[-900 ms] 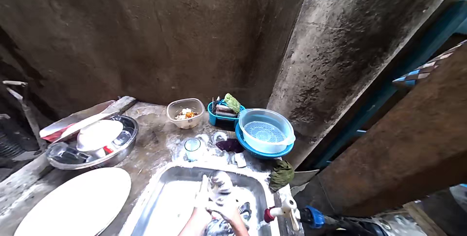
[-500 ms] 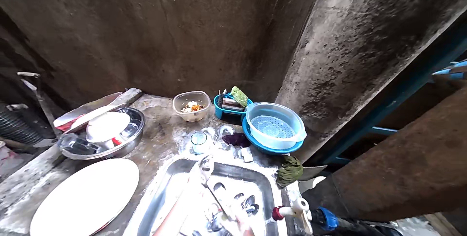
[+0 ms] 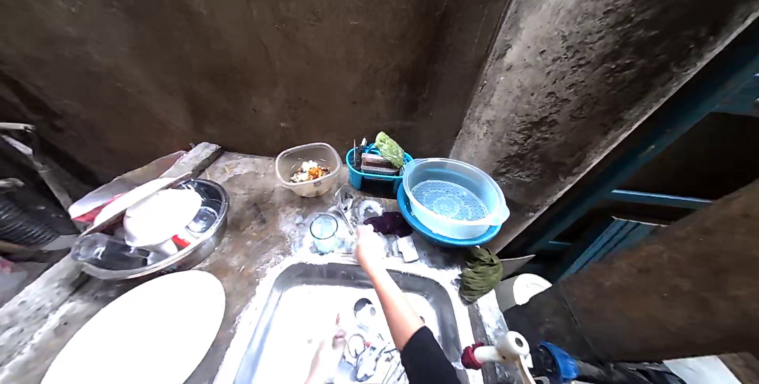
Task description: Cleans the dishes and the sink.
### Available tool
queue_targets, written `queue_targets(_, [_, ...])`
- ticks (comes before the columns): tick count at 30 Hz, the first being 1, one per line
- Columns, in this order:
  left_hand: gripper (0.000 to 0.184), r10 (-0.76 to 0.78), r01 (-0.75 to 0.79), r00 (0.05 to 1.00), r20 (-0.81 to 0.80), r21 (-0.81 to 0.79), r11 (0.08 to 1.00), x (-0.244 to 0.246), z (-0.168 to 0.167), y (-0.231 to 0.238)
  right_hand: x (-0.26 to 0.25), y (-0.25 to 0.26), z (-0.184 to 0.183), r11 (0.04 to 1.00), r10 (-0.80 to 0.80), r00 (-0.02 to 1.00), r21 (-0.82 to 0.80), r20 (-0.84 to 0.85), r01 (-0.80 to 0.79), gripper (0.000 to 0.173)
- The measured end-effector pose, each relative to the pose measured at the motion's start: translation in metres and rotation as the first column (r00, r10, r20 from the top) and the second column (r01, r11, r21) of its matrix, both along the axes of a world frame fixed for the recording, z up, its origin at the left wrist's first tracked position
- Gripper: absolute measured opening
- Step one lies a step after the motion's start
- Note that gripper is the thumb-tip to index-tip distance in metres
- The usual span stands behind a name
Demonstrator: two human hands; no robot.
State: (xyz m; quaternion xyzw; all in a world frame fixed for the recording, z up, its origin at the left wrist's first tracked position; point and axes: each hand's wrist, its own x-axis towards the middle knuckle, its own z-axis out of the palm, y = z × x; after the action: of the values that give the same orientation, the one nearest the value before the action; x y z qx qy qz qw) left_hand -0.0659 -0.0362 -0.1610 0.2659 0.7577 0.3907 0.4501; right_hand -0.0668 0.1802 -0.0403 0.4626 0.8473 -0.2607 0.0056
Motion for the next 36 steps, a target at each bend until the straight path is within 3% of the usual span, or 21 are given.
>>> queue_targets(2, [0.04,-0.265,0.25,0.96,-0.086,-0.156,0.956,0.008,-0.001,-0.008,-0.01,0.009,-0.011,0.999,0.023,1.0,0.031,-0.005,-0.023,0.046])
queue_targets(4, [0.054,-0.529,0.464,0.84,-0.117,-0.348,0.814,0.015,0.006,-0.016,-0.013,0.017,-0.025,0.998,0.051,0.998,0.037,-0.031,-0.05,0.054])
queue_targets(6, [0.066,-0.718,0.557,0.68,-0.145,-0.536,0.635,0.025,0.02,-0.025,0.001,0.016,-0.038,0.995,0.025,0.959,0.101,-0.282,0.004,0.052])
queue_targets(8, [0.061,-0.806,0.572,0.568,-0.166,-0.624,0.532,0.031,0.023,-0.034,0.027,-0.001,-0.049,0.983,-0.073,0.741,0.076,-0.668,0.165,0.053])
queue_targets(9, [0.05,-0.837,0.601,0.521,-0.17,-0.623,0.501,0.029,0.021,-0.039,0.047,-0.017,-0.044,0.972,-0.197,0.611,-0.07,-0.766,0.226,0.059])
queue_targets(11, [0.038,-0.889,0.704,0.436,-0.144,-0.561,0.436,0.019,0.017,-0.046,0.1,-0.057,-0.03,0.853,-0.52,0.386,-0.436,-0.762,0.287,0.052])
queue_targets(14, [0.04,-0.929,0.805,0.351,-0.116,-0.47,0.362,0.003,0.018,-0.043,0.178,-0.099,-0.046,0.58,-0.808,0.038,-0.783,-0.587,0.224,0.012])
queue_targets(16, [0.04,-0.903,0.817,0.42,-0.089,-0.395,0.419,-0.006,0.026,-0.037,0.225,-0.12,-0.056,0.482,-0.863,-0.122,-0.872,-0.49,0.091,0.023])
queue_targets(18, [0.04,-0.815,0.767,0.58,-0.008,-0.332,0.549,-0.012,0.036,-0.03,0.248,-0.126,-0.059,0.466,-0.864,-0.205,-0.885,-0.459,0.017,0.033])
queue_targets(20, [0.042,-0.704,0.686,0.709,0.052,-0.285,0.67,-0.012,0.052,-0.02,0.246,-0.125,-0.053,0.48,-0.864,-0.117,-0.871,-0.49,0.106,0.032])
queue_targets(22, [0.039,-0.579,0.573,0.815,0.02,-0.174,0.801,0.004,0.062,-0.012,0.225,-0.136,-0.05,0.62,-0.778,0.093,-0.735,-0.622,0.276,0.04])
queue_targets(24, [0.033,-0.456,0.456,0.89,-0.012,-0.042,0.889,0.03,0.065,-0.006,0.197,-0.149,-0.059,0.877,-0.48,0.401,-0.42,-0.78,0.233,0.039])
queue_targets(25, [0.031,-0.407,0.407,0.912,-0.044,-0.006,0.913,0.043,0.068,-0.004,0.181,-0.152,-0.069,0.973,-0.224,0.527,-0.155,-0.82,0.173,0.031])
queue_targets(26, [0.029,-0.368,0.366,0.927,-0.073,-0.031,0.93,0.056,0.075,-0.003,0.165,-0.15,-0.081,0.979,0.037,0.595,0.147,-0.803,0.138,0.024])
queue_targets(27, [0.031,-0.347,0.342,0.933,-0.101,-0.058,0.938,0.064,0.08,-0.003,0.151,-0.141,-0.092,0.91,0.199,0.628,0.379,-0.752,0.166,0.018])
queue_targets(29, [0.033,-0.332,0.335,0.935,-0.128,0.005,0.942,0.067,0.075,-0.008,0.139,-0.115,-0.1,0.793,0.277,0.68,0.561,-0.679,0.237,0.006])
queue_targets(31, [0.031,-0.282,0.295,0.953,-0.108,0.123,0.948,0.062,0.068,-0.015,0.132,-0.09,-0.091,0.783,0.13,0.686,0.498,-0.716,0.371,0.014])
queue_targets(32, [0.028,-0.236,0.243,0.97,-0.059,0.162,0.956,0.059,0.069,-0.019,0.132,-0.082,-0.081,0.829,-0.016,0.654,0.355,-0.757,0.432,0.02])
queue_targets(33, [0.027,-0.165,0.16,0.986,0.013,0.183,0.97,0.057,0.073,-0.019,0.134,-0.079,-0.07,0.888,-0.202,0.593,0.11,-0.779,0.447,0.022])
queue_targets(34, [0.029,-0.08,0.059,0.99,0.116,0.175,0.983,0.056,0.078,-0.017,0.137,-0.078,-0.062,0.905,-0.38,0.526,-0.189,-0.761,0.38,0.023])
queue_targets(36, [0.038,0.043,-0.078,0.939,0.34,0.089,0.993,0.052,0.086,-0.007,0.142,-0.095,-0.059,0.805,-0.551,0.488,-0.586,-0.677,0.095,0.033])
